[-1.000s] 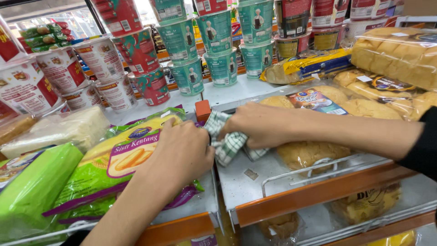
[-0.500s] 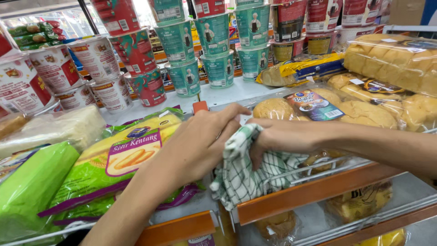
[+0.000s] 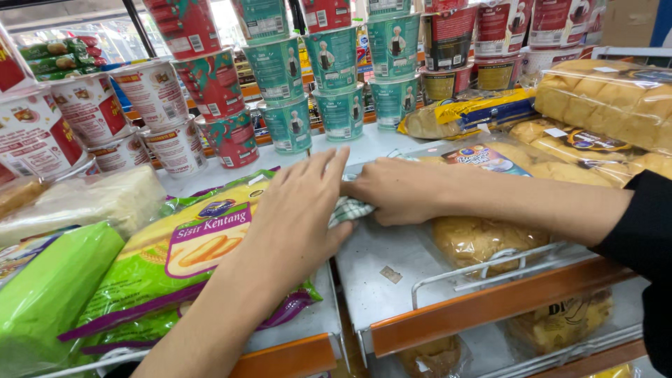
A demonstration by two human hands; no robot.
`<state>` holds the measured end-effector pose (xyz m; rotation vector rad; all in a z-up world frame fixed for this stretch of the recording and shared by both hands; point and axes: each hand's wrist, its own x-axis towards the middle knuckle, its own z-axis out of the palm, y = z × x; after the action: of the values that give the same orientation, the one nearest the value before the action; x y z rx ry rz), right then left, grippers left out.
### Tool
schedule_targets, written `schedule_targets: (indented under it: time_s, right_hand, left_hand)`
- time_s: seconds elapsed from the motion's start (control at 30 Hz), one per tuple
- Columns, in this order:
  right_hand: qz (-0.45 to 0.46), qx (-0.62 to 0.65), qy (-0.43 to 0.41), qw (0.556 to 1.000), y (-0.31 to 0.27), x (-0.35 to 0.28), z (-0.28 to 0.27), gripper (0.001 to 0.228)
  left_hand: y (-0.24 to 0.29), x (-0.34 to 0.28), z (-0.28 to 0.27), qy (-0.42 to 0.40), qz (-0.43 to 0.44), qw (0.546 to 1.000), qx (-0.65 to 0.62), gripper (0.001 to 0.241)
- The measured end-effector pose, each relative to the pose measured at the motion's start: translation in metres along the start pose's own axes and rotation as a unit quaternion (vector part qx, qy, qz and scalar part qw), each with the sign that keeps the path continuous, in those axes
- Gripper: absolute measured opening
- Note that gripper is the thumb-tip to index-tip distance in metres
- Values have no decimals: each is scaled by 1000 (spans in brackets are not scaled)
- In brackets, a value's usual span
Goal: The person cleans a grocery shelf with a spray bottle and cloth, then transfers bags of bread from a cardboard box to the shelf, scanning one bag with a handheld scanner.
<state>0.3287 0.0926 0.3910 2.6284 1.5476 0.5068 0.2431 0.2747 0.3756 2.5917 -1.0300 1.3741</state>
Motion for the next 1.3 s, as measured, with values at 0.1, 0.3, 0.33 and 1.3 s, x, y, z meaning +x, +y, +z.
schedule_targets:
  time_s: [0.1, 0.3, 0.33, 1.3]
  right_hand:
    - [-33, -2, -48, 998, -21, -13, -7, 29]
    - [-61, 170, -80, 980, -40, -61, -49, 29]
    - [-73, 202, -77, 974, -39, -67, -51, 23]
    - [268, -42, 153, 950, 32, -212, -49, 74]
  left_hand:
    - [6, 1, -4, -170, -67, 983, -22, 49]
    - [15, 5, -28, -193, -1, 955, -225, 45]
    - [15, 6, -28, -168, 52, 947, -267, 48]
    - [60, 90, 52, -237, 282, 910, -188, 97]
